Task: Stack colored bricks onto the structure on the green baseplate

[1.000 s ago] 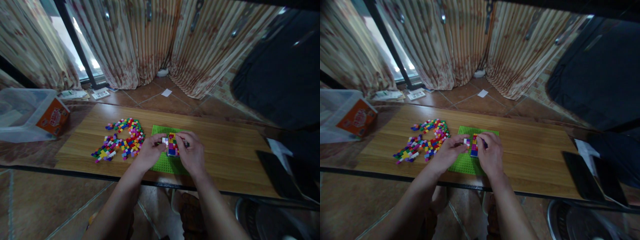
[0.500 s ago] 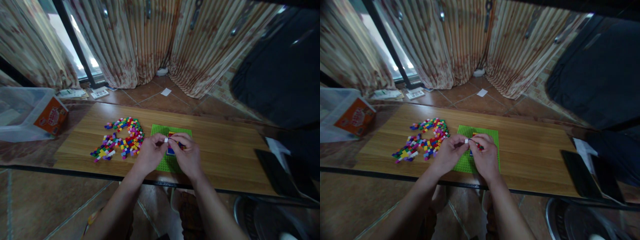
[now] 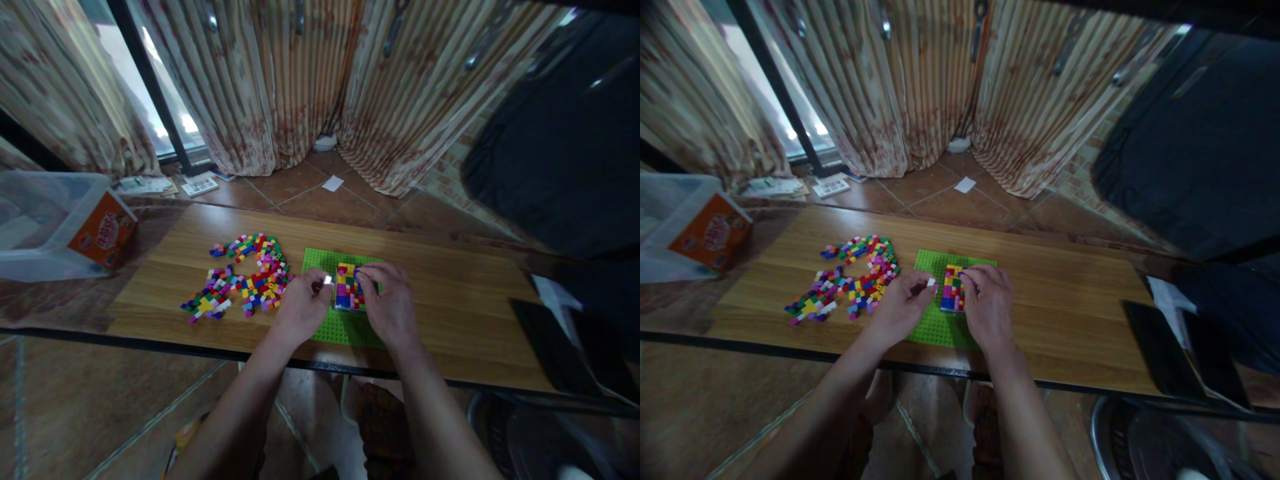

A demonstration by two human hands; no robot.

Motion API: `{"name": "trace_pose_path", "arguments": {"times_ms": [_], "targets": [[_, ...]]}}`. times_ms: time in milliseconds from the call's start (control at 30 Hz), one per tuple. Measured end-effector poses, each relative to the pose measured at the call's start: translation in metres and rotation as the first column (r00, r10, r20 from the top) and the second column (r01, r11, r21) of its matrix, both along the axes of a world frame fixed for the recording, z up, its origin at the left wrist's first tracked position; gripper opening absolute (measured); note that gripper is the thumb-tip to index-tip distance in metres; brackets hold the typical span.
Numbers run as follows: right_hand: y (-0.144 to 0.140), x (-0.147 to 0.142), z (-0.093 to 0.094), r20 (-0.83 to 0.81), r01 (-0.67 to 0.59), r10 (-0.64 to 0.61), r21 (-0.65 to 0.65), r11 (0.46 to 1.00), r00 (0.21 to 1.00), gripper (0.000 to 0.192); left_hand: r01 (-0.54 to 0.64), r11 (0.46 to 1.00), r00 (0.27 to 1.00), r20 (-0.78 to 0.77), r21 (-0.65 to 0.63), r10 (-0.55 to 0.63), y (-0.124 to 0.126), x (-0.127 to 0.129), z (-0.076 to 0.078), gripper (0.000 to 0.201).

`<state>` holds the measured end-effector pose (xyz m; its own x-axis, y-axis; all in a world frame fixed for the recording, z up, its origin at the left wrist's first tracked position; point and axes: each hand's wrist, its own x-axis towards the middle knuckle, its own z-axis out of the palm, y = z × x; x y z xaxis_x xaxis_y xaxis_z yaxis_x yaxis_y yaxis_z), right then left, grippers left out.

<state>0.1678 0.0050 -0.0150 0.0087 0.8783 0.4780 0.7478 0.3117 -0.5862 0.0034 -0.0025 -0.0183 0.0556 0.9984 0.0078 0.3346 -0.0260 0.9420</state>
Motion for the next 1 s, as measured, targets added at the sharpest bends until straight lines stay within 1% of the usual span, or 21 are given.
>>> {"name": "trace_pose_path", "arguments": {"times_ms": [67,200,300,433,600,833,1000], "targets": [[0.0,0.0,-0.001,0.05,-0.012,0.013,-0.016,1.0,0.999,0.025,0.011,1.0,1.0,-0.01,-0.005,-0.011,0.0,0.001,0.001,0.017],[-0.001,-0.003,-0.004,0.118,-0.031,0.034,-0.035,0.999,0.992,0.024,0.019,0.999,0.998,-0.051,-0.03,-0.02,0.0,0.004,0.002,0.029],[0.0,-0.004,-0.006,0.128,-0.029,0.032,-0.02,0.999,0.991,0.022,0.026,0.999,0.996,-0.081,-0.044,-0.029,-0.001,0.005,0.002,0.037],[0.005,-0.006,-0.006,0.131,-0.019,0.018,0.001,1.0,0.991,0.02,0.065,0.997,0.994,-0.083,-0.039,-0.068,-0.001,0.006,0.002,0.045],[0.009,-0.01,-0.007,0.116,0.006,-0.007,0.012,1.0,0.993,0.018,0.097,0.994,0.986,-0.129,-0.05,-0.103,-0.001,0.006,0.002,0.049],[0.008,-0.009,-0.01,0.115,-0.028,0.026,0.019,0.999,0.993,0.019,0.123,0.992,0.981,-0.145,-0.041,-0.128,-0.002,0.005,0.001,0.05],[0.005,-0.01,-0.009,0.113,-0.02,0.017,0.024,1.0,0.993,0.02,0.128,0.991,0.979,-0.154,-0.047,-0.134,-0.001,0.005,0.003,0.05]]}}
